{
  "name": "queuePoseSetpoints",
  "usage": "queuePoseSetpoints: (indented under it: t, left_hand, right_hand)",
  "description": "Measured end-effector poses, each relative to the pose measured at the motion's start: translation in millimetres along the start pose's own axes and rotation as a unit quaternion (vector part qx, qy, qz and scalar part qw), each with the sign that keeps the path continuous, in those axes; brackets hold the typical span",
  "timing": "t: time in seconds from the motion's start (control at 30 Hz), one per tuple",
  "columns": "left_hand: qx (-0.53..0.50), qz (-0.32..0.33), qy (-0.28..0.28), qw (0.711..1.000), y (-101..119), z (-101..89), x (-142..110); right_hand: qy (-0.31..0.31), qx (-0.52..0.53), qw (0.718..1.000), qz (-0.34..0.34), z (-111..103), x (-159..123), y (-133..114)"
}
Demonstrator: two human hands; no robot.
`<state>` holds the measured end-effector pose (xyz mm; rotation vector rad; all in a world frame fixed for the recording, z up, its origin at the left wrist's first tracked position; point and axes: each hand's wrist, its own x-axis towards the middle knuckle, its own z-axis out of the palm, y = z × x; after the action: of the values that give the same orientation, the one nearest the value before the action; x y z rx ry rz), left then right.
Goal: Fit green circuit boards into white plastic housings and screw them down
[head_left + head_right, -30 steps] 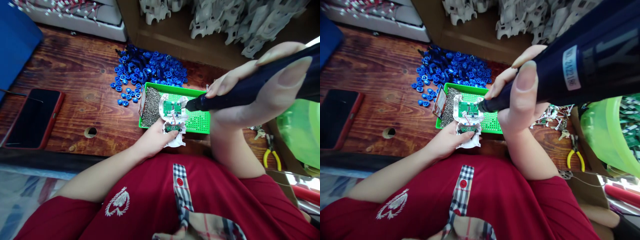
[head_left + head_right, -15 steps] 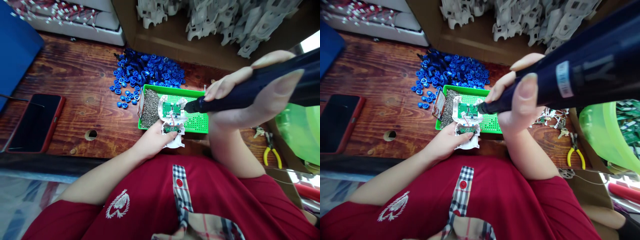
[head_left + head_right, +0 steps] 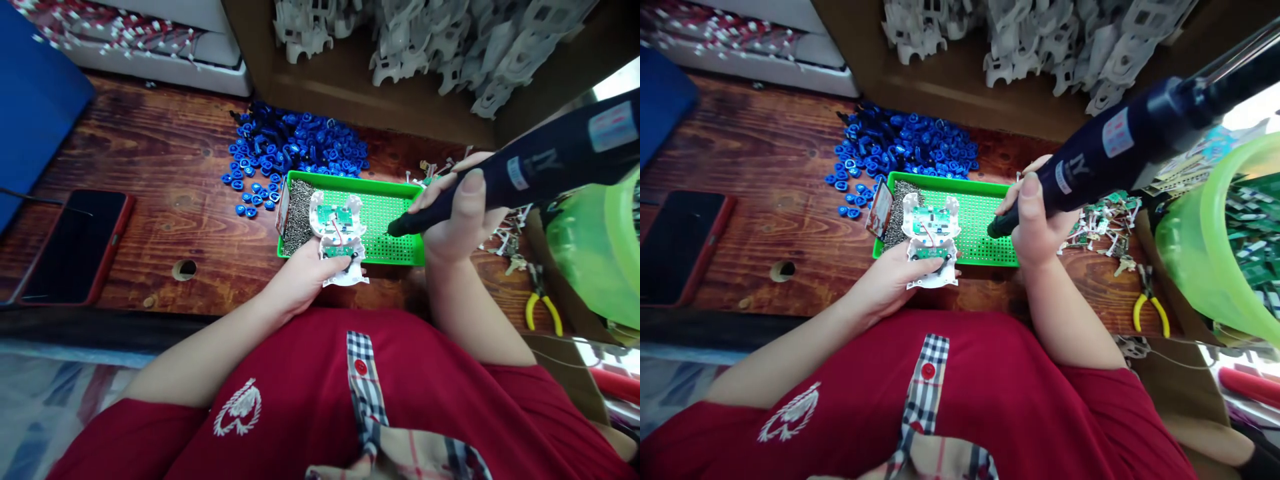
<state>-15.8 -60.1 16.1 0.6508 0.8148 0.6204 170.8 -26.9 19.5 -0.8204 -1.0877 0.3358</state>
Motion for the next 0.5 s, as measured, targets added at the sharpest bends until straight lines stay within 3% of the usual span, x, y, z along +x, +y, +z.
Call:
queuePoseSetpoints:
  t: [0.37, 0.5]
  left_hand:
    - [-0.008, -0.011, -0.005, 1.000, 0.0, 1.0, -1.3]
    - [-0.006, -0.011, -0.011, 1.000, -1.5, -0.8, -0.2]
  right_hand:
    - [-0.030, -0.009, 0.999, 0.006, -0.3, -1.0, 1.5]
    - [0.000, -0.002, 1.000, 0.001, 2.6, 2.0, -6.0]
